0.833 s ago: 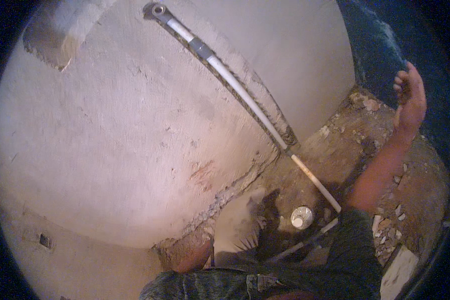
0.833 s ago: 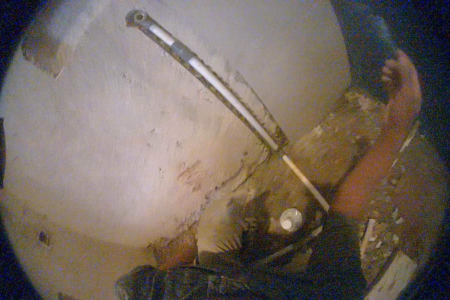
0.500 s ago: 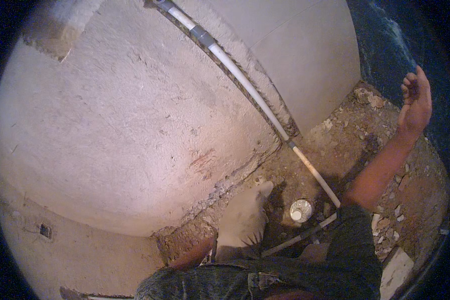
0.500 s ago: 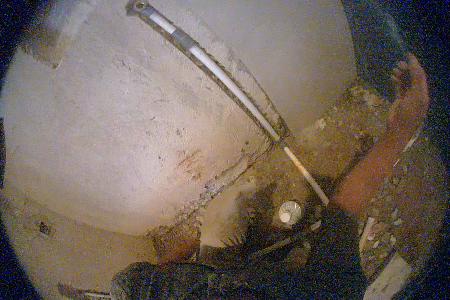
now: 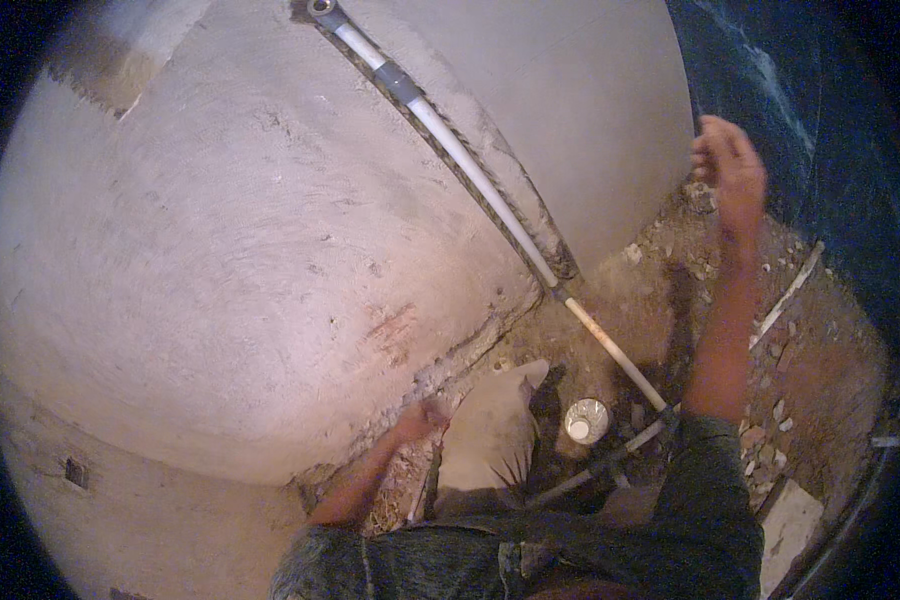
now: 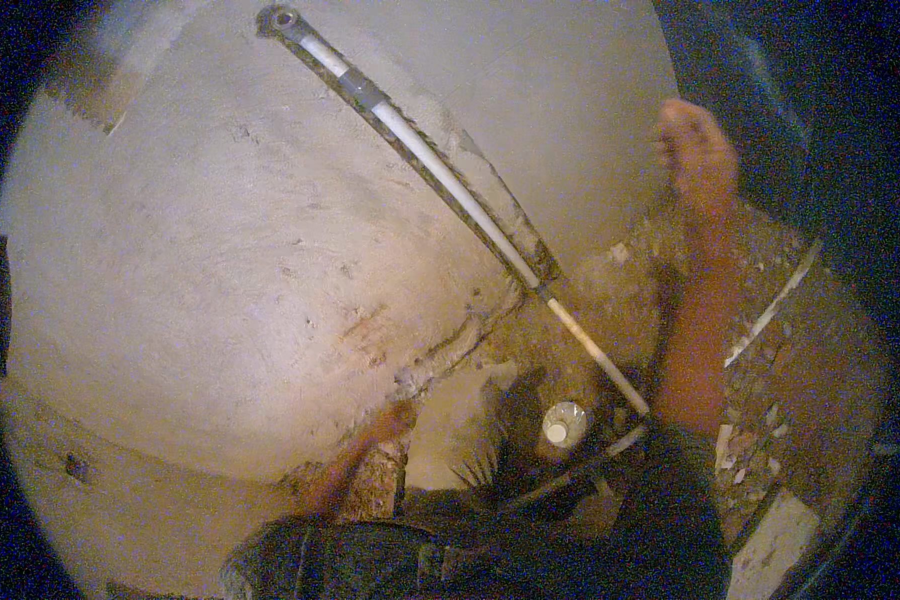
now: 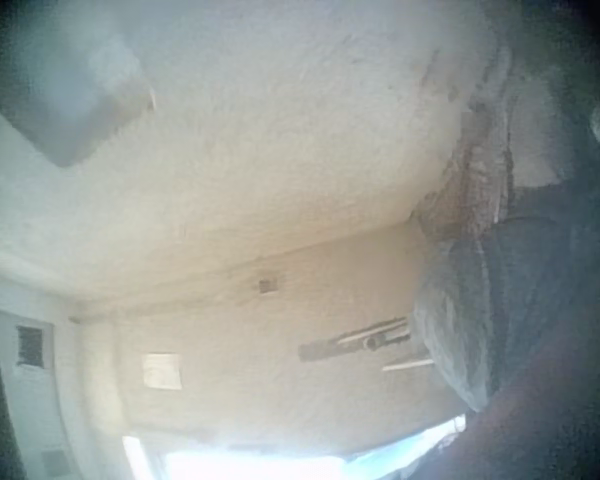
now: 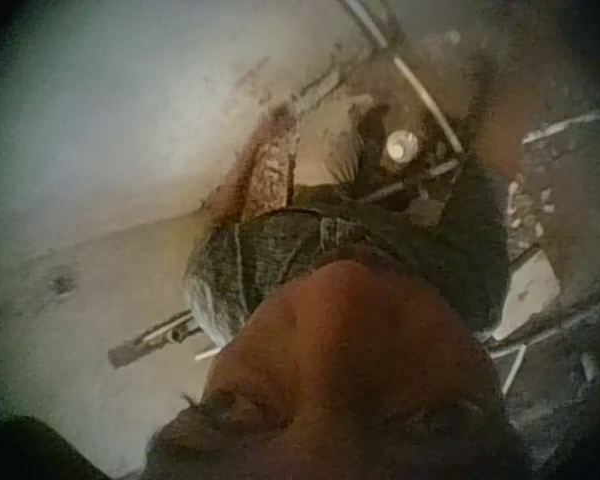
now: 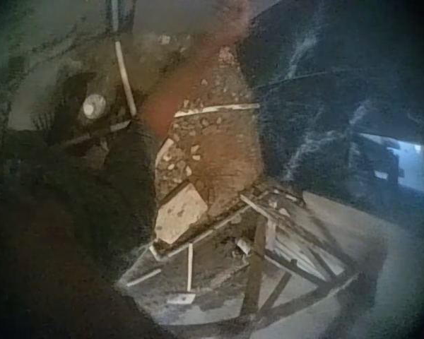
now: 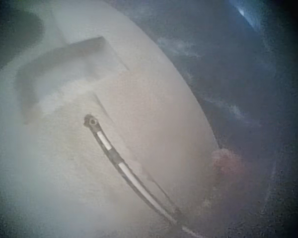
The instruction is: The person joins two pipes using a plastic fitting, applies adhesive from a bottle, and then places the assembled pipe into a channel in the wall.
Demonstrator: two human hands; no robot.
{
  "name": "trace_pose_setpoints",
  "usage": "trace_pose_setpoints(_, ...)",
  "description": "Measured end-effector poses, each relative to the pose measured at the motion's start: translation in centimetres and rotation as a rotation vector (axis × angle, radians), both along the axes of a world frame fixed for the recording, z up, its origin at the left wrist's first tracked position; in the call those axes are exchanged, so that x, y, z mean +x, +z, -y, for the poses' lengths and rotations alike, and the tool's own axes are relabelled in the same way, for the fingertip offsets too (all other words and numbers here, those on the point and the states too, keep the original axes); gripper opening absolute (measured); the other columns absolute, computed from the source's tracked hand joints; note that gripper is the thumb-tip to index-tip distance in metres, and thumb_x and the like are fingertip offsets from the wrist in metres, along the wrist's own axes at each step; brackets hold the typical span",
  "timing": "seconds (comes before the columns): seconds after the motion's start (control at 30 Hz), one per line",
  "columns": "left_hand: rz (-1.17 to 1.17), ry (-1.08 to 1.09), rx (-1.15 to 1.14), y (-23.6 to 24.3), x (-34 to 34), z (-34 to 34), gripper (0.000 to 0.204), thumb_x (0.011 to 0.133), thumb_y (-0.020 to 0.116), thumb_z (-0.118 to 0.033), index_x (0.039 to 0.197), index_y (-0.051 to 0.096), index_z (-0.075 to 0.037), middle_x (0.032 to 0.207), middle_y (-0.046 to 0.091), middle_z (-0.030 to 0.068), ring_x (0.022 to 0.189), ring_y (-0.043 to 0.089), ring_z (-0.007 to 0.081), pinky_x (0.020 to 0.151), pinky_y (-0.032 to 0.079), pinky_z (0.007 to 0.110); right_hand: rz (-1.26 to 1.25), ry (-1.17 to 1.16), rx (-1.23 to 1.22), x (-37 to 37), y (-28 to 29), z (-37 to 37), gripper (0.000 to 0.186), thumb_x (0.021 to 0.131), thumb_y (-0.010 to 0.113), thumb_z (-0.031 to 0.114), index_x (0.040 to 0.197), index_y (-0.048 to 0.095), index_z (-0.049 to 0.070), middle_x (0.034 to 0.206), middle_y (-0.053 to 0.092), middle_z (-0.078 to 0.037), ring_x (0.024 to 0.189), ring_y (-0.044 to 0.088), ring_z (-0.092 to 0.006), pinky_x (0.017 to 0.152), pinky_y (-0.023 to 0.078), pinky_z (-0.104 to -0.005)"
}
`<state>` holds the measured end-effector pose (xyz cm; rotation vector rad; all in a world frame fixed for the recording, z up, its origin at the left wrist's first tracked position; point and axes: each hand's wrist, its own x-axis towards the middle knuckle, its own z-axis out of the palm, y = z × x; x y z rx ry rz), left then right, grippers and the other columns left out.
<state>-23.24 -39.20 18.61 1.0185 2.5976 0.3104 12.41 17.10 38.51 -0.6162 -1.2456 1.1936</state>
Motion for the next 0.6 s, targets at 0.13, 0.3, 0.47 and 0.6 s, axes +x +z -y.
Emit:
trace_pose_setpoints(0.13, -0.276, -0.265, 0.388, 21.7, -0.8, -18.6, 0.041, 0.089, 0.072, -0.027, 0.119, 0.065, 0.0, 0.113, 0.07, 0.0164, 0.105, 0.066, 0.0246, 0.092, 0.051, 0.037, 0.134, 0.099, 0.079, -5.3, -1.2, 0.7, 0.025, 0.095, 0.065, 0.027, 0.111, 0.068, 0.007, 0.085, 0.066, -0.001, 0.072, 0.06, -0.0093, 0.064, 0.049, -0.0255)
trace_pose_setpoints(0.3, -1.017, -0.623, 0.822, 41.8, 0.3, -30.3, 0.047, 0.086, 0.072, -0.024, 0.126, 0.058, -0.002, 0.119, 0.063, 0.02, 0.113, 0.06, 0.035, 0.099, 0.047, 0.043, 0.335, 0.292, 0.128, -11.9, -4.2, 3.8, 0.032, 0.091, 0.068, 0.032, 0.109, 0.069, 0.005, 0.093, 0.071, -0.006, 0.083, 0.066, -0.0186, 0.078, 0.053, -0.0346)
trace_pose_setpoints(0.47, -1.656, -0.707, 0.874, 51.9, 1.1, -38.5, 0.03, 0.086, 0.068, -0.026, 0.107, 0.061, -0.005, 0.101, 0.063, 0.0155, 0.094, 0.059, 0.0337, 0.084, 0.047, 0.046, 0.59, 0.251, 0.318, -15.6, -6.5, 6.4, 0.037, 0.088, 0.068, 0.033, 0.11, 0.067, 0.003, 0.092, 0.07, -0.009, 0.083, 0.066, -0.0232, 0.079, 0.052, -0.0378)
trace_pose_setpoints(0.6, -1.687, -0.587, 0.61, 53.2, 2.0, -40.2, 0.026, 0.082, 0.062, -0.018, 0.102, 0.061, -0.002, 0.109, 0.059, 0.0186, 0.113, 0.051, 0.0377, 0.097, 0.039, 0.05, 0.659, 0.263, 0.32, -17.2, -8.1, 6.6, 0.038, 0.085, 0.07, 0.036, 0.109, 0.068, 0.006, 0.092, 0.07, -0.012, 0.086, 0.066, -0.0273, 0.08, 0.052, -0.0405)
